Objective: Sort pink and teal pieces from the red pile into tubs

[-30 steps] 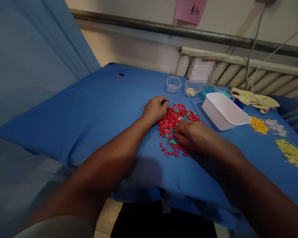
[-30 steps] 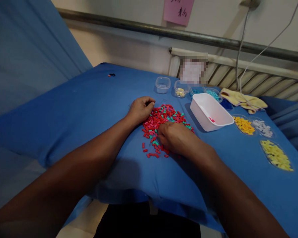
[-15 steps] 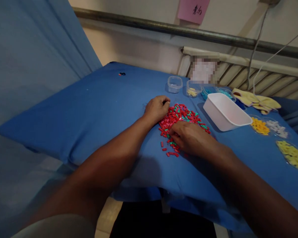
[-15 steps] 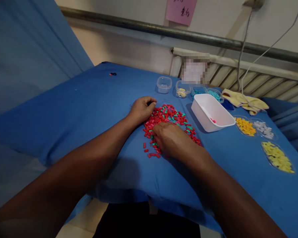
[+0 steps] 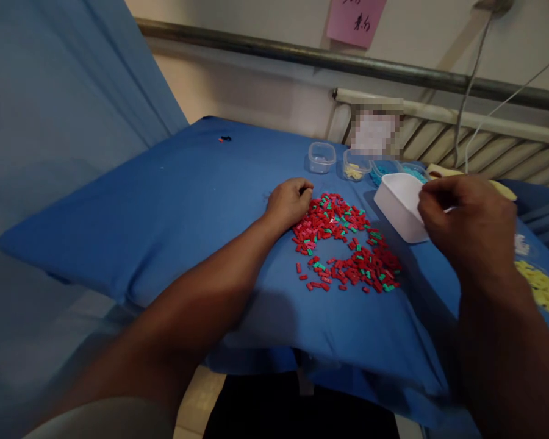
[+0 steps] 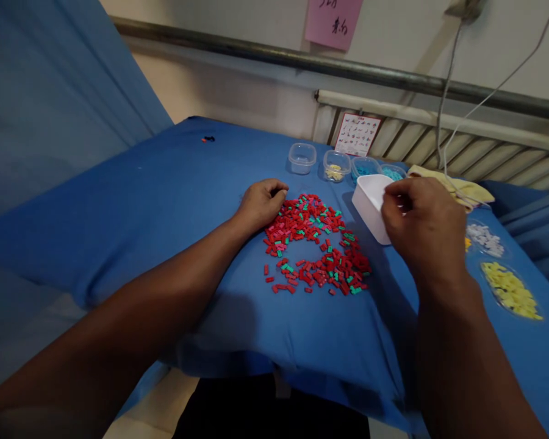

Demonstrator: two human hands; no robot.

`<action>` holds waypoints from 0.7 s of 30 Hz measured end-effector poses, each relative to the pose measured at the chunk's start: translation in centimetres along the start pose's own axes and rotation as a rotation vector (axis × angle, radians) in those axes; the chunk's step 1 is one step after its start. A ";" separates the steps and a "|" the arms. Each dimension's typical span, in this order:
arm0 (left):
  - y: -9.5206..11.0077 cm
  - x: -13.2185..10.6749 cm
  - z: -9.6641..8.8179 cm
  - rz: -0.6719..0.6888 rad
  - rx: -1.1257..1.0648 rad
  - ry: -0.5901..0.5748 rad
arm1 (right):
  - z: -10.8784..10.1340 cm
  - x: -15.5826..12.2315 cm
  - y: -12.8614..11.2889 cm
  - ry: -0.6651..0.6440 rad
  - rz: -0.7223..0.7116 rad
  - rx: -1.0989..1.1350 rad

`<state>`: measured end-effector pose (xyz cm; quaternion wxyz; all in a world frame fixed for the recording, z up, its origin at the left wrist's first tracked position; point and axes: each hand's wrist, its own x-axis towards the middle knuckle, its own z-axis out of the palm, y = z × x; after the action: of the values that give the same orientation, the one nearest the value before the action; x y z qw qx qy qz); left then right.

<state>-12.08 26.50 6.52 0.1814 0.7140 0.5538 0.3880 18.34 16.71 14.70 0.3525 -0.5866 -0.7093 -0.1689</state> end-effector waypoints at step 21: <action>0.4 -0.2 -0.1 -0.001 0.039 0.006 | 3.7 -2.6 -4.9 -0.202 -0.359 0.223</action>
<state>-11.92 26.22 6.74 0.1660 0.7161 0.5621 0.3792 12.69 16.04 11.16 0.3065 -0.4223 -0.8483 -0.0900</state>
